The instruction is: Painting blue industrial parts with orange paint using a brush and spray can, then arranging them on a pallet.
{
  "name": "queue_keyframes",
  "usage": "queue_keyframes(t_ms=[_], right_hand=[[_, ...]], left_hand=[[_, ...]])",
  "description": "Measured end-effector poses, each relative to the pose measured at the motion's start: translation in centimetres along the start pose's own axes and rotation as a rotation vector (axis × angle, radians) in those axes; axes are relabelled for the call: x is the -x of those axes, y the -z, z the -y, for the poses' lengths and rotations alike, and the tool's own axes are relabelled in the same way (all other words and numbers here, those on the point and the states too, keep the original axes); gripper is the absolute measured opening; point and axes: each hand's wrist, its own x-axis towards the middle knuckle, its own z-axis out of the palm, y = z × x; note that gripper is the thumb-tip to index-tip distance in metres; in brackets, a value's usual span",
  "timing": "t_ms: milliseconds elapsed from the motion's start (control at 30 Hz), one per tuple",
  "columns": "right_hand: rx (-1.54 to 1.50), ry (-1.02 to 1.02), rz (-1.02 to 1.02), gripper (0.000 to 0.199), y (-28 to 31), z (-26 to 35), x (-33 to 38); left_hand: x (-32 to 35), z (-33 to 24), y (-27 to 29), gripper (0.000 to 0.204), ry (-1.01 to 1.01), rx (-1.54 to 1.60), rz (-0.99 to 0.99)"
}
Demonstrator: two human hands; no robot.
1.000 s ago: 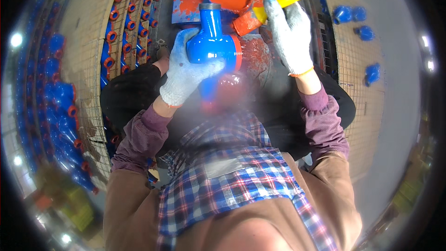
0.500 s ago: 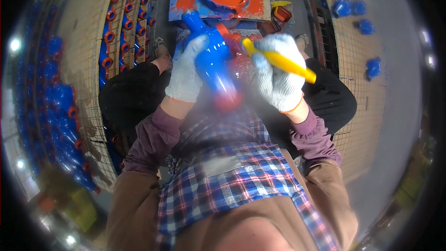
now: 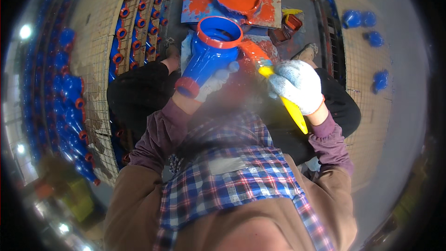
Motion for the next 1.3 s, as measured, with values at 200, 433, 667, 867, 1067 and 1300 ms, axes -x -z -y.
queue_keyframes(t_ms=[200,433,667,867,1067,1300], right_hand=[[-0.075,-0.36,-0.328,0.026,1.2,1.1,-0.5],[-0.16,-0.673,-0.561,0.019,0.0,-2.1,-4.8],[-0.106,-0.738,-0.137,0.045,-2.6,-7.7,-8.5],[-0.051,-0.711,0.03,0.044,-5.4,-6.7,-8.1],[0.075,-0.357,-0.238,0.025,-4.2,-3.8,-7.2],[-0.01,-0.385,-0.26,0.019,-2.9,-0.7,-5.6]], left_hand=[[2.0,-0.7,0.0,0.092,-0.203,-0.205,-0.419],[2.3,-1.0,-4.9,0.065,-0.146,-1.077,-0.472],[1.2,1.0,-9.6,0.074,-0.021,-2.906,-0.272],[1.1,1.6,-10.6,0.079,0.184,-3.238,0.004],[0.4,1.4,-11.5,0.079,0.346,-3.17,-0.045],[0.5,-0.3,-10.4,0.08,0.263,-2.72,-0.265]])
